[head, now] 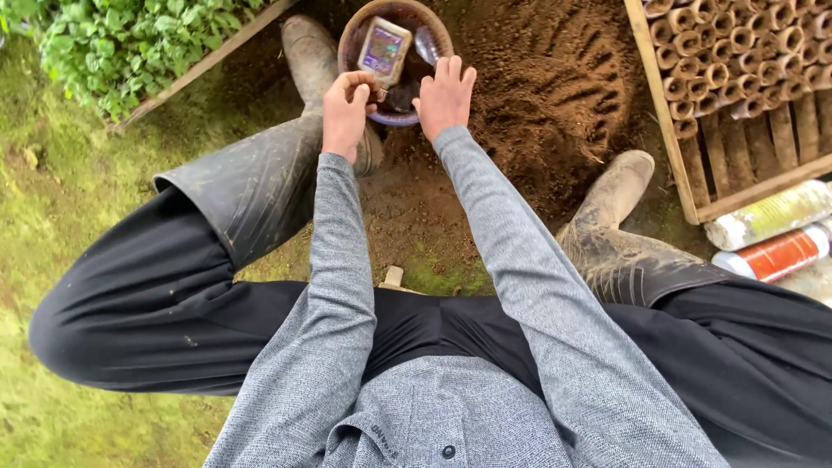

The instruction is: The person sits on a low stool and fills biodegradable seedling pots with soil from a pile on the ground. They open small seed packets, pour seeds into their hand, and place them into the soil-filled pots before arranging the pots in a wooden tray.

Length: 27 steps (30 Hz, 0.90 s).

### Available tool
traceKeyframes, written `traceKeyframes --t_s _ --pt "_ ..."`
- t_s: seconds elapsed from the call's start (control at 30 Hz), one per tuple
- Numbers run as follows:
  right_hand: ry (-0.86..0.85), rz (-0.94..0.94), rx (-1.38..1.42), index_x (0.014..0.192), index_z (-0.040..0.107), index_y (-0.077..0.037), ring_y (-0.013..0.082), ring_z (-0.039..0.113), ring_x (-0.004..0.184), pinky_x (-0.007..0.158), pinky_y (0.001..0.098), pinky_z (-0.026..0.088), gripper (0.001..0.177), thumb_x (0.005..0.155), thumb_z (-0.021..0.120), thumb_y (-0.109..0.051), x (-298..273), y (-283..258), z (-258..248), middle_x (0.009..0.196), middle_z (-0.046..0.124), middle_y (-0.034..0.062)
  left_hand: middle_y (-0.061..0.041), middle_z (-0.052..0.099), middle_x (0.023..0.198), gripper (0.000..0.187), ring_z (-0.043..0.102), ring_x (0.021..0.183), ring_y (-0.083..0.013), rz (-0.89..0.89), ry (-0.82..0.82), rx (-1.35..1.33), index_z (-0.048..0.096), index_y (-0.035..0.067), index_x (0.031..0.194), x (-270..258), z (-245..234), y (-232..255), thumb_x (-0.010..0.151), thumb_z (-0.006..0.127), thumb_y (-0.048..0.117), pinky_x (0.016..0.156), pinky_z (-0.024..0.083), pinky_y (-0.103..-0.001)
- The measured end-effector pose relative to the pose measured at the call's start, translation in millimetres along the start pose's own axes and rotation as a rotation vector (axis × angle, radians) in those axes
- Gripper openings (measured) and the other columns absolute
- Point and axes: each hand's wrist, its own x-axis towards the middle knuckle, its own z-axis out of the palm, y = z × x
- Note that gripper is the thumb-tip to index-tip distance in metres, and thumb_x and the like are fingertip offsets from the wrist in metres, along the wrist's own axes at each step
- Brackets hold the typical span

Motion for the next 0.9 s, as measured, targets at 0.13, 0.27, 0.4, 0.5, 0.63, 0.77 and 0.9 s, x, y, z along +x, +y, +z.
traceKeyframes --t_s 0.13,0.27,0.4,0.5,0.63,0.77,0.9 --pt "-0.073 -0.04 -0.098 0.072 0.075 -0.015 0.0269 0.038 0.093 0.083 0.0469 0.029 0.006 0.078 0.073 -0.017 14.2 -7.3 12.4 0.096 0.056 0.0089 -0.005 0.071 0.099 0.021 0.068 0.087 -0.01 0.036 0.012 -0.082 0.065 0.006 0.11 3.8 -2.4 -9.5 0.096 0.049 0.002 0.076 0.057 -0.023" --pt "-0.16 -0.041 0.107 0.092 0.077 -0.016 0.0232 0.042 0.092 0.086 0.0435 0.032 0.024 0.092 0.069 -0.039 14.6 6.2 10.5 0.098 0.064 0.0043 -0.004 0.072 0.101 0.023 0.068 0.088 -0.01 -0.001 0.009 -0.067 0.064 0.005 0.113 3.1 -0.6 -8.1 0.095 0.05 0.001 0.077 0.057 -0.022" --pt "-0.058 0.024 0.664 0.085 0.07 -0.012 0.0213 0.051 0.088 0.083 0.0383 0.038 0.014 0.092 0.068 -0.024 7.9 28.7 -5.4 0.093 0.064 0.0027 -0.004 0.073 0.104 0.023 0.069 0.088 -0.0092 -0.037 -0.019 0.037 0.065 0.006 0.114 5.4 2.9 -11.1 0.094 0.053 0.002 0.075 0.058 -0.022" --pt "0.002 0.037 0.799 0.084 0.067 -0.012 0.0195 0.055 0.086 0.083 0.0382 0.041 0.014 0.092 0.066 -0.023 2.0 37.4 -20.2 0.091 0.067 0.0007 -0.004 0.072 0.1 0.021 0.068 0.085 -0.0082 -0.013 -0.077 0.096 0.065 0.005 0.114 7.7 7.0 -17.1 0.095 0.059 0.005 0.071 0.059 -0.02" --pt "0.038 0.014 0.923 0.087 0.066 -0.008 0.0184 0.055 0.08 0.075 0.0324 0.047 0.013 0.093 0.064 -0.019 -7.6 46.0 -30.4 0.085 0.065 0.0036 -0.005 0.072 0.105 0.028 0.068 0.09 -0.01 -0.022 -0.118 0.129 0.064 0.006 0.12 4.4 16.8 -13.7 0.093 0.066 0.011 0.072 0.058 -0.021" --pt "0.022 -0.031 1.164 0.088 0.064 -0.004 0.015 0.057 0.069 0.065 0.0281 0.047 0.009 0.093 0.062 -0.011 -17.0 49.1 -46.1 0.082 0.066 0.0047 -0.007 0.075 0.106 0.037 0.071 0.087 -0.0106 0.011 -0.221 0.093 0.062 0.007 0.128 0.5 27.4 -8.1 0.092 0.068 0.009 0.07 0.06 -0.021" --pt "-0.005 -0.062 1.229 0.094 0.064 -0.004 0.0153 0.057 0.073 0.069 0.0289 0.048 0.009 0.096 0.062 -0.012 -29.4 54.4 -59.5 0.086 0.066 0.0048 -0.007 0.075 0.102 0.033 0.069 0.083 -0.0103 0.072 -0.216 -0.018 0.065 0.006 0.126 -4.2 35.4 -6.7 0.093 0.067 0.007 0.072 0.058 -0.021"
